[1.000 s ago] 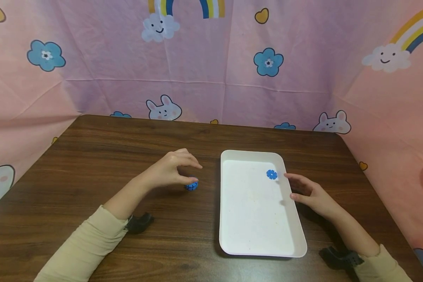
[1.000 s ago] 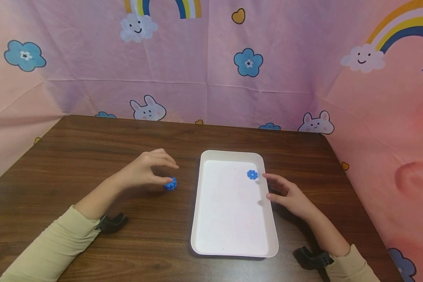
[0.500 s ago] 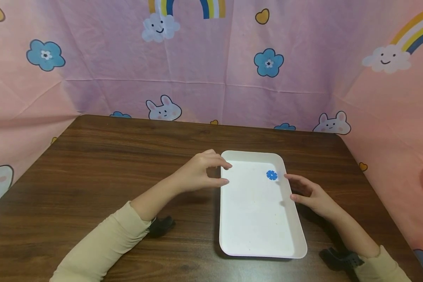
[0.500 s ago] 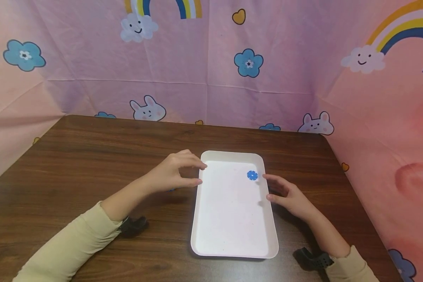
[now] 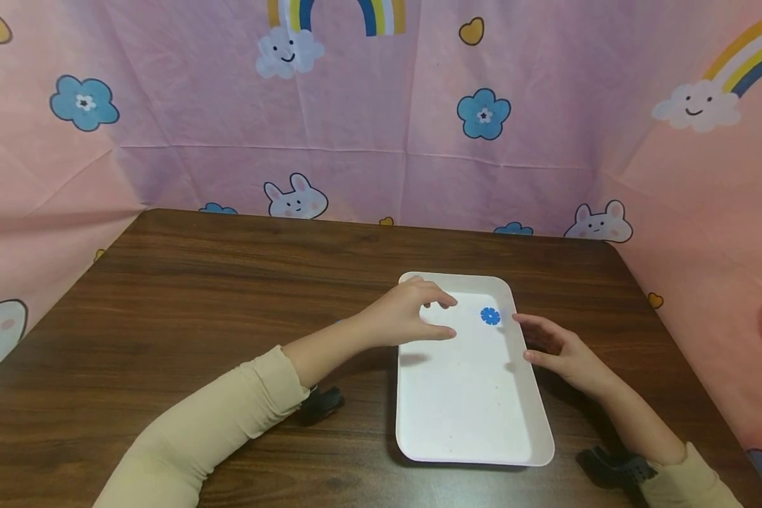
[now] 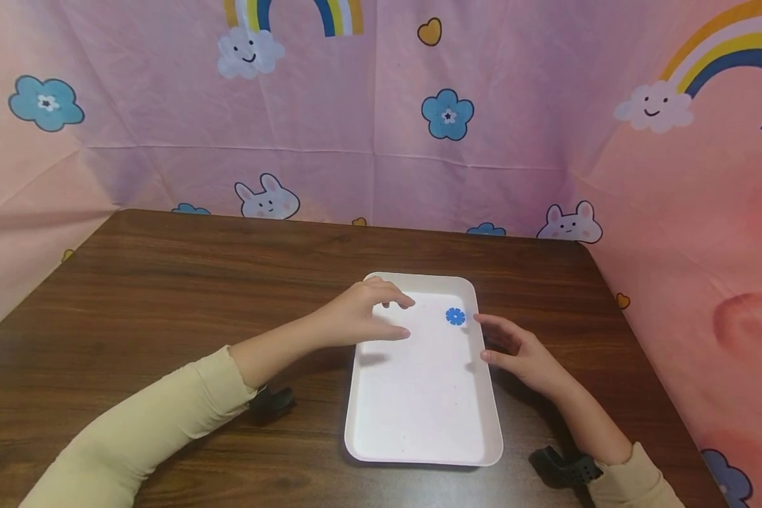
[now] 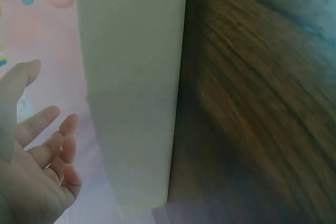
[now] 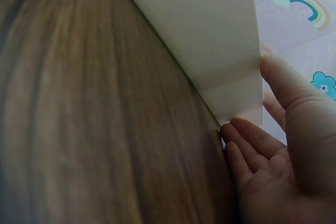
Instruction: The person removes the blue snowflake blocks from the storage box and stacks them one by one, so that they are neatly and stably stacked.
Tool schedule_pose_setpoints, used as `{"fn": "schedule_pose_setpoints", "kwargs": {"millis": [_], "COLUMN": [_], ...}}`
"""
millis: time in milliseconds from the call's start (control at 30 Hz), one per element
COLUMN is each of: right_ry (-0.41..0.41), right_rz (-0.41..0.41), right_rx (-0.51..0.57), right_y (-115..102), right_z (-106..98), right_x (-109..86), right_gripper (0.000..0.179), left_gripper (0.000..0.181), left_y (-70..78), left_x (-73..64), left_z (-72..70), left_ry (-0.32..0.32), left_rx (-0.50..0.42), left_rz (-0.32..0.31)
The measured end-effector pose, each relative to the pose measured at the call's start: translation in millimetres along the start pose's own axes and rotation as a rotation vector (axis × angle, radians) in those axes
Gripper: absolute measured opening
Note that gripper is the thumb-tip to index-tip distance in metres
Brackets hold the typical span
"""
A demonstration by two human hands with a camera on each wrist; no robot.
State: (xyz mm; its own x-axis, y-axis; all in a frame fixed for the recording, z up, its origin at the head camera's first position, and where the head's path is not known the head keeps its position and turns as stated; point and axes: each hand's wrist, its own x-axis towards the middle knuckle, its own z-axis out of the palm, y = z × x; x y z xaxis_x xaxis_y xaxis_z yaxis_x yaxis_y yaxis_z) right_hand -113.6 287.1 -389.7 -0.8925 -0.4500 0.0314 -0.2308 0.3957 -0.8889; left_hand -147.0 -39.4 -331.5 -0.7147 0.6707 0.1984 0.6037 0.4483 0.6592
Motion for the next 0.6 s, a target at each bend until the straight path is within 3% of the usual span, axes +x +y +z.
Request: {"fn": "schedule_pose_setpoints", "kwargs": {"millis": [100,267,600], "right_ry": [-0.001,0.001,0.016], "right_rz": [-0.002,0.004,0.007], "right_rx": [0.008,0.001,-0.039], "right_y": [0.9,2.0,0.3], "right_z": [0.3,0.8,1.6], "right_x": [0.3,0.1,-0.4], "right_gripper": [0.055,0.056,0.057], "left_gripper": [0.047,0.048,0.052], "left_y": [0.3,-2.1,-6.8], "left_x": [9.0,26.9,55.8], "left_z": [6.2,18.6,36.9], "left_ry": [-0.034,-0.072,-0.162], "left_rx": [-0.009,0.005,0.113], "left_rz": [-0.038,-0.049,-0.06]}}
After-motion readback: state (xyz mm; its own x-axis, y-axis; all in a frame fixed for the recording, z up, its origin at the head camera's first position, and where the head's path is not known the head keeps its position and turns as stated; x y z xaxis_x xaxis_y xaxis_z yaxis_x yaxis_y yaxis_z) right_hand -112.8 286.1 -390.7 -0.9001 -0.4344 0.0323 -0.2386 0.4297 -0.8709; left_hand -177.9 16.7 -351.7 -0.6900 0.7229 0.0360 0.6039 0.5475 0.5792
